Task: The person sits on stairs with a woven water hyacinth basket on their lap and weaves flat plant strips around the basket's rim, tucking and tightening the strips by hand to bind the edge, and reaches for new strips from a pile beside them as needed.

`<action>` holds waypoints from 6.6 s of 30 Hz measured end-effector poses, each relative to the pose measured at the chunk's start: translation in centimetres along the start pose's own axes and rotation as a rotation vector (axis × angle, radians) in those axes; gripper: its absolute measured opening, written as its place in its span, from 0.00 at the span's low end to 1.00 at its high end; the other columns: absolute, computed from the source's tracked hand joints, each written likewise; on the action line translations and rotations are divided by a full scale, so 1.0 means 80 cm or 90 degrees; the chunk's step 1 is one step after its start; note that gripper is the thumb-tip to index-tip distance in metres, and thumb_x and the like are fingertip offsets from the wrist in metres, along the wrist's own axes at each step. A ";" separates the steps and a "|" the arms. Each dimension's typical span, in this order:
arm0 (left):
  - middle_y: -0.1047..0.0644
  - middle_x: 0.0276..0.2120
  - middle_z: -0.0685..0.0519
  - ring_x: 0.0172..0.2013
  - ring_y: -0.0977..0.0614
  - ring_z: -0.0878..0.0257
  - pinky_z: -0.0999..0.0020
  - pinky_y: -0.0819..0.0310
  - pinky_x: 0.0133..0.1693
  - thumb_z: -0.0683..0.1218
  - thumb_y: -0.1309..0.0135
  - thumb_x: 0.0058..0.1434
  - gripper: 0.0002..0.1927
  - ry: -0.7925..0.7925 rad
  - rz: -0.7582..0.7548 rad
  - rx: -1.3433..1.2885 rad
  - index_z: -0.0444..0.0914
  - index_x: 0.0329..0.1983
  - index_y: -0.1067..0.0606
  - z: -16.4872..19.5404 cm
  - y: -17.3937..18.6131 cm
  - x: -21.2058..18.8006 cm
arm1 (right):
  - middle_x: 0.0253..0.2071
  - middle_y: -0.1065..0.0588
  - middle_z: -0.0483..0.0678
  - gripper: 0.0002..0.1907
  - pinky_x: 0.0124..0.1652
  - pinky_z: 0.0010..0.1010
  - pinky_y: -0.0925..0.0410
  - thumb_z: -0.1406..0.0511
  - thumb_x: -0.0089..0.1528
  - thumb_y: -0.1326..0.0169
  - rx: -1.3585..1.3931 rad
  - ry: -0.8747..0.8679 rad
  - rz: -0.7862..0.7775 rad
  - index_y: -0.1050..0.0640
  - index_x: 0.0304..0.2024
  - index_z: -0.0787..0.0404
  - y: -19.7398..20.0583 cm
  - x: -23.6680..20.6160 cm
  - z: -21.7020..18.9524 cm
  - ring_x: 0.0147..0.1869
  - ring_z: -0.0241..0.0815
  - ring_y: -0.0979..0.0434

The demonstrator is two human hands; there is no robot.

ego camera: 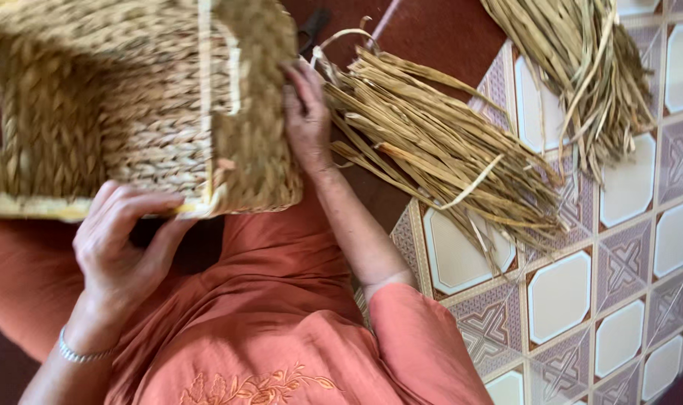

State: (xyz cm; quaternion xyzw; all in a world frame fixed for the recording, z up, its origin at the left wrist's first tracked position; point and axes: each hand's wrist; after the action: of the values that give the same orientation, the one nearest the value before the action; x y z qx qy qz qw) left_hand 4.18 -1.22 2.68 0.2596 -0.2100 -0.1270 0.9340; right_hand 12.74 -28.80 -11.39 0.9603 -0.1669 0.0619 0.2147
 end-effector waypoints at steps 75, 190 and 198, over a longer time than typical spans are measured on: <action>0.31 0.65 0.43 0.62 0.32 0.47 0.52 0.37 0.65 0.37 0.36 0.60 0.26 -0.019 0.010 0.205 0.40 0.61 0.29 0.007 -0.064 -0.051 | 0.67 0.37 0.60 0.13 0.67 0.55 0.44 0.61 0.52 0.30 -0.449 0.090 -0.047 0.20 0.34 0.56 0.236 -0.087 0.186 0.68 0.66 0.38; 0.20 0.34 0.49 0.31 0.16 0.60 0.70 0.19 0.33 0.35 0.39 0.56 0.10 -0.014 0.291 -0.049 0.34 0.41 0.25 -0.002 0.041 -0.084 | 0.40 0.21 0.54 0.07 0.45 0.31 0.25 0.77 0.61 0.39 0.008 0.420 -0.364 0.22 0.41 0.67 -0.030 -0.131 -0.290 0.43 0.46 0.17; 0.23 0.26 0.52 0.26 0.18 0.65 0.71 0.22 0.29 0.37 0.42 0.55 0.05 0.049 0.297 -0.091 0.36 0.34 0.26 -0.015 0.019 -0.082 | 0.39 0.23 0.55 0.07 0.44 0.34 0.26 0.77 0.61 0.46 0.024 0.434 -0.344 0.26 0.41 0.68 -0.037 -0.141 -0.257 0.42 0.47 0.19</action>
State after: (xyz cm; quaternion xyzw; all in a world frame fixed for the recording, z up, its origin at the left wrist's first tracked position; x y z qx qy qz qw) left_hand -0.87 2.83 0.38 0.1422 -0.2187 0.0874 0.9614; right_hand 2.26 -14.05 3.80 0.8980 0.1717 0.3197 0.2488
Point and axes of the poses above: each hand's wrist, its own x-axis towards the middle knuckle, its own y-axis out of the back of the hand, z = x × y
